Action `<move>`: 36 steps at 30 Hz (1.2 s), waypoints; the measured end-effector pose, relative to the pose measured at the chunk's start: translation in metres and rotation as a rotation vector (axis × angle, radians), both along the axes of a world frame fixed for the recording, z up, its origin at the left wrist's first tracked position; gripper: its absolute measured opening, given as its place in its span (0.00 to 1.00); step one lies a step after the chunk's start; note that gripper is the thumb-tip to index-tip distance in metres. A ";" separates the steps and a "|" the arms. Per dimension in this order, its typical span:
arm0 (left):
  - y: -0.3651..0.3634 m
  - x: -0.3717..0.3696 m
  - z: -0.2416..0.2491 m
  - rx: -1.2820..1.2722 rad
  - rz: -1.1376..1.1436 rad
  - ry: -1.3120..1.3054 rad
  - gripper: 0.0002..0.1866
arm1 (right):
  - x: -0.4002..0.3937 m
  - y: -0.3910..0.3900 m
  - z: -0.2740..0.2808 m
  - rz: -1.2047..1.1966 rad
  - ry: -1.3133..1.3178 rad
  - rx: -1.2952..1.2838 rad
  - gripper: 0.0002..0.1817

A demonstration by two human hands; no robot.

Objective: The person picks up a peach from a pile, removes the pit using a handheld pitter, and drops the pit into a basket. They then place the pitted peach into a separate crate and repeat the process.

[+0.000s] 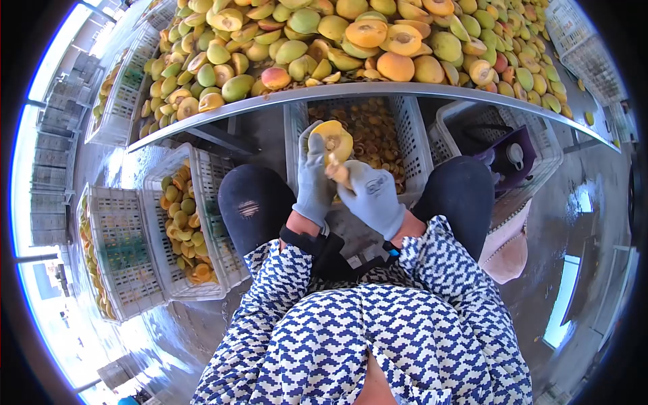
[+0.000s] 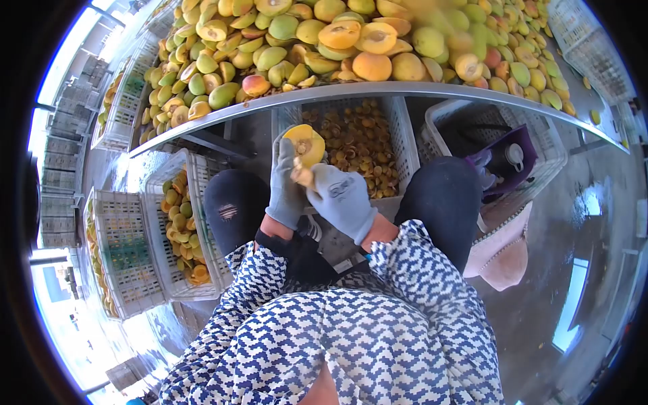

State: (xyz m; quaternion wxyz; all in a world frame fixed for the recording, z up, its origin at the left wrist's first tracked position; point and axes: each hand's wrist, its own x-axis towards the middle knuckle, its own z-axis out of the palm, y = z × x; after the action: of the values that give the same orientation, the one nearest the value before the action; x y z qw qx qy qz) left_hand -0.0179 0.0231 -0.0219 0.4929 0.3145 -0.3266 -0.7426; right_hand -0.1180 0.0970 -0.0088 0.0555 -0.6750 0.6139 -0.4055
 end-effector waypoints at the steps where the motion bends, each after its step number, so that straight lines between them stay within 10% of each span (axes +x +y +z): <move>1: -0.004 0.004 -0.003 -0.010 0.014 0.000 0.18 | 0.003 -0.001 0.002 -0.041 -0.146 0.022 0.09; 36: -0.011 0.004 -0.011 -0.481 0.276 -0.631 0.15 | 0.007 -0.019 -0.033 0.093 -0.329 0.447 0.14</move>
State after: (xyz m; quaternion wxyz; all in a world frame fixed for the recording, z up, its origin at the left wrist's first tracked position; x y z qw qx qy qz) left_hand -0.0137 0.0120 -0.0333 0.5228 0.4434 -0.5804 -0.4395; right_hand -0.1114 0.0785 -0.0415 0.3207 -0.5986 0.6392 -0.3610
